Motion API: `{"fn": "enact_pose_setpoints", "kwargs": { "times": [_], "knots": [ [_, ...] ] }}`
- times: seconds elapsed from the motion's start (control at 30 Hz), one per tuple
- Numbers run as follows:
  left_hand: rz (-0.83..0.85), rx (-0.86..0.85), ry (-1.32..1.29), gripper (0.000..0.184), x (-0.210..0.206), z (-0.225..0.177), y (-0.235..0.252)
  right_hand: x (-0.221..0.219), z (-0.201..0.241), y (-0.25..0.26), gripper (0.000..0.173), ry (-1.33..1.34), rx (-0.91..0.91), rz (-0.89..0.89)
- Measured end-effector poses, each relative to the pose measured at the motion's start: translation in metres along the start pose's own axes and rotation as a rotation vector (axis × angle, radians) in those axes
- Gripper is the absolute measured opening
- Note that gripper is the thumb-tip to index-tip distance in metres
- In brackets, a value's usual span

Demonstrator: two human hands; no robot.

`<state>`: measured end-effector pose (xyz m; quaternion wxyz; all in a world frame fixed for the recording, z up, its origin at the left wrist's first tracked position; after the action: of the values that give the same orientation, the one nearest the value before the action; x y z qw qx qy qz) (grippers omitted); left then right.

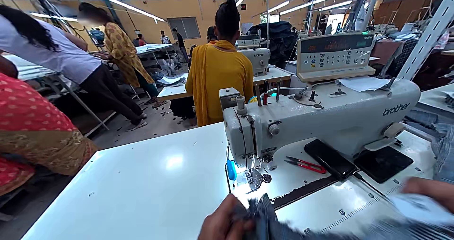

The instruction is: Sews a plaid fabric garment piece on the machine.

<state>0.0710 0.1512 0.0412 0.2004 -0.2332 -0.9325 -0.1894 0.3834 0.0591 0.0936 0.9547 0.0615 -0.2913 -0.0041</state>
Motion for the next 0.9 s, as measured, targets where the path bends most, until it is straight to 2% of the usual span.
{"fn": "enact_pose_setpoints", "kwargs": {
  "times": [0.03, 0.1, 0.17, 0.2, 0.33, 0.43, 0.5, 0.57, 0.63, 0.77, 0.9],
  "knots": [
    [0.037, 0.148, 0.004, 0.019, -0.012, 0.027, 0.013, -0.005, -0.021, 0.022, 0.016, -0.149, -0.014, 0.04],
    [0.114, 0.455, 0.035, 0.025, -0.034, 0.082, 0.031, -0.024, -0.063, 0.056, 0.021, -0.441, -0.025, -0.009],
    [0.158, 0.606, 0.089, 0.023, -0.046, 0.109, 0.039, -0.058, -0.077, 0.072, 0.036, -0.683, -0.067, -0.007],
    [0.173, 0.627, 0.097, 0.022, -0.047, 0.112, 0.042, -0.076, -0.073, 0.077, 0.039, -0.705, 0.022, -0.025],
    [0.232, 0.626, 0.023, 0.026, -0.048, 0.111, 0.043, -0.147, -0.042, 0.093, 0.041, -0.242, 0.242, 0.137],
    [0.229, 0.554, -0.118, 0.028, -0.045, 0.107, 0.04, -0.175, -0.045, 0.12, 0.062, 0.056, 0.214, 0.366],
    [0.224, 0.52, -0.222, 0.027, -0.046, 0.103, 0.037, -0.185, -0.053, 0.136, 0.068, 0.192, 0.136, 0.611],
    [0.226, 0.496, -0.286, 0.023, -0.047, 0.099, 0.036, -0.194, -0.061, 0.144, 0.056, 0.341, 0.083, 0.826],
    [0.23, 0.483, -0.301, 0.022, -0.047, 0.099, 0.036, -0.199, -0.064, 0.147, 0.039, 0.401, 0.0, 0.942],
    [0.184, 0.472, -0.211, 0.018, -0.046, 0.107, 0.036, -0.201, -0.066, 0.15, 0.013, 0.331, -0.133, 0.879],
    [0.121, 0.499, 0.031, 0.023, -0.042, 0.108, 0.037, -0.2, -0.065, 0.153, 0.008, 0.132, -0.148, 0.747]
  ]
}}
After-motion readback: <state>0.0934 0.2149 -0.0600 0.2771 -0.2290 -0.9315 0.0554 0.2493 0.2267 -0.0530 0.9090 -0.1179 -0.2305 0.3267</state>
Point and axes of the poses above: each hand's wrist, its own y-axis towards the middle knuckle, its own x-axis out of the back of the hand, z = x × y, the point moved 6 cm from there along y, towards the middle knuckle, and after that the axes turned 6 degrees about x, right-handed, at the moved point
